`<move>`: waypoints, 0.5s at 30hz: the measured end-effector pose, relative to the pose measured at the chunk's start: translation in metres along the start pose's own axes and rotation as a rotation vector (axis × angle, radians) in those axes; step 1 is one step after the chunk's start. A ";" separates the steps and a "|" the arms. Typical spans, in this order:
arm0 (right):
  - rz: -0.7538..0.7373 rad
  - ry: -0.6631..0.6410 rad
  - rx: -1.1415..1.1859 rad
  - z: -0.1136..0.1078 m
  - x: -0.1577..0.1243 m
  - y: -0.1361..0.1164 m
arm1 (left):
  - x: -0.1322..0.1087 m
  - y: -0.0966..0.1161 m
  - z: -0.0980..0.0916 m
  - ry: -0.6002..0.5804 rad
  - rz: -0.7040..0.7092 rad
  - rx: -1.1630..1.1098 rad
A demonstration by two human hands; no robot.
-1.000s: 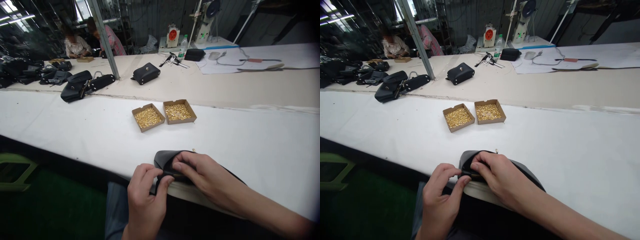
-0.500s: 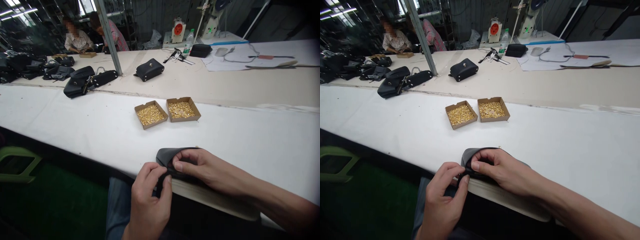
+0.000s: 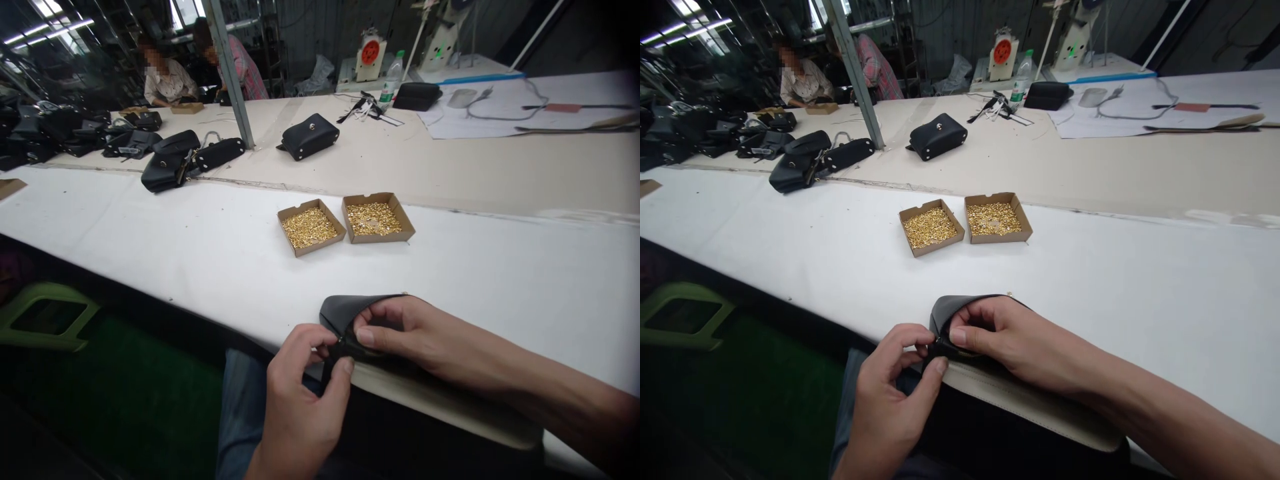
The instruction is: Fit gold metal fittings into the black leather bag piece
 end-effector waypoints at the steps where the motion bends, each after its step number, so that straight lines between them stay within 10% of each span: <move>1: 0.011 -0.008 0.012 0.001 0.000 0.002 | -0.001 -0.001 0.000 0.005 -0.003 -0.007; 15: 0.080 0.049 0.123 0.003 0.003 0.010 | 0.000 0.004 0.003 0.083 0.124 -0.050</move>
Point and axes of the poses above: each hand's wrist, its own x-axis towards the middle knuckle, its own z-axis out of the palm, y = z × x, the point moved 9 cm from there along x, towards the middle knuckle, and after that the axes turned 14 degrees about x, right-handed, at the moved point
